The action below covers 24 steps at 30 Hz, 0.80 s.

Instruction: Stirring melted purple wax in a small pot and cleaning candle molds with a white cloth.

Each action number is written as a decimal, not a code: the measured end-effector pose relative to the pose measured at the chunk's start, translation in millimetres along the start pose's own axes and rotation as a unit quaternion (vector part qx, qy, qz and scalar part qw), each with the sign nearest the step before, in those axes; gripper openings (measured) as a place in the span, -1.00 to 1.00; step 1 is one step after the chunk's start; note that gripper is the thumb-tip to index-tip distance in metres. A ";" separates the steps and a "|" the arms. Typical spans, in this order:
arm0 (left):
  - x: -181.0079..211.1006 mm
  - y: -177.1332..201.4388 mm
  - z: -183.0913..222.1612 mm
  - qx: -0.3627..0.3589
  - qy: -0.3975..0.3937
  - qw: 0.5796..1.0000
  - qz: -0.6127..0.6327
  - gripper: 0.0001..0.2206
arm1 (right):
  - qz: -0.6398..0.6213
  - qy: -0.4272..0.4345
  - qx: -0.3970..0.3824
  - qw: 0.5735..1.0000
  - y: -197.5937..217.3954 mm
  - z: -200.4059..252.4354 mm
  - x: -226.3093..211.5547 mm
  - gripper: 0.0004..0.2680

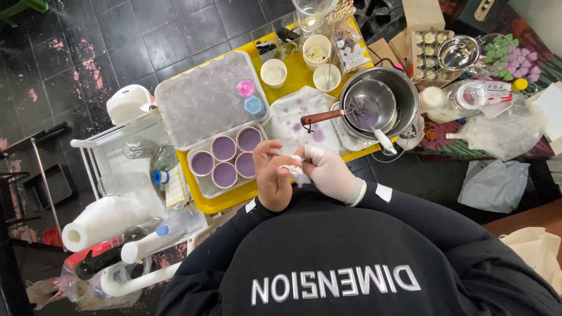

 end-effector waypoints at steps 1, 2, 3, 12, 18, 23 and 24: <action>-3.3 2.6 1.1 0.000 0.000 1.000 0.001 -0.63 | 0.000 0.000 0.000 1.000 1.5 -0.6 -6.6 -0.92; -6.7 0.7 3.4 -0.033 0.003 0.999 0.012 -0.68 | 0.000 0.017 0.002 1.000 3.2 -1.1 -15.5 -0.92; -9.8 -1.1 5.7 -0.067 0.006 0.997 0.024 -0.72 | 0.001 0.033 0.005 0.999 5.0 -1.7 -24.6 -0.92; -77.3 -2.5 63.5 -0.018 0.190 0.952 0.239 -0.67 | -0.251 -0.002 -0.036 0.967 0.9 2.6 -38.2 -0.85; -65.6 3.2 58.7 -0.043 0.128 0.976 0.173 -0.66 | -0.171 -0.035 -0.146 0.974 -13.4 1.5 -27.3 -0.94; -51.3 11.0 53.2 -0.033 0.053 0.991 0.118 -0.70 | -0.119 -0.050 -0.110 0.986 -14.8 -4.3 -23.5 -0.90; -50.3 11.8 51.7 -0.031 0.042 0.993 0.109 -0.72 | -0.075 -0.033 -0.074 0.994 -11.2 -7.5 -23.4 -0.86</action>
Point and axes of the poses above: each hand's wrist, its own z-axis away from the middle knuckle, its own y-axis out of the back of the hand, x = y × z, the point moved 7 cm from there along -z, towards the middle knuckle, and after that the axes turned 13 degrees about x, right-handed, at the moved point
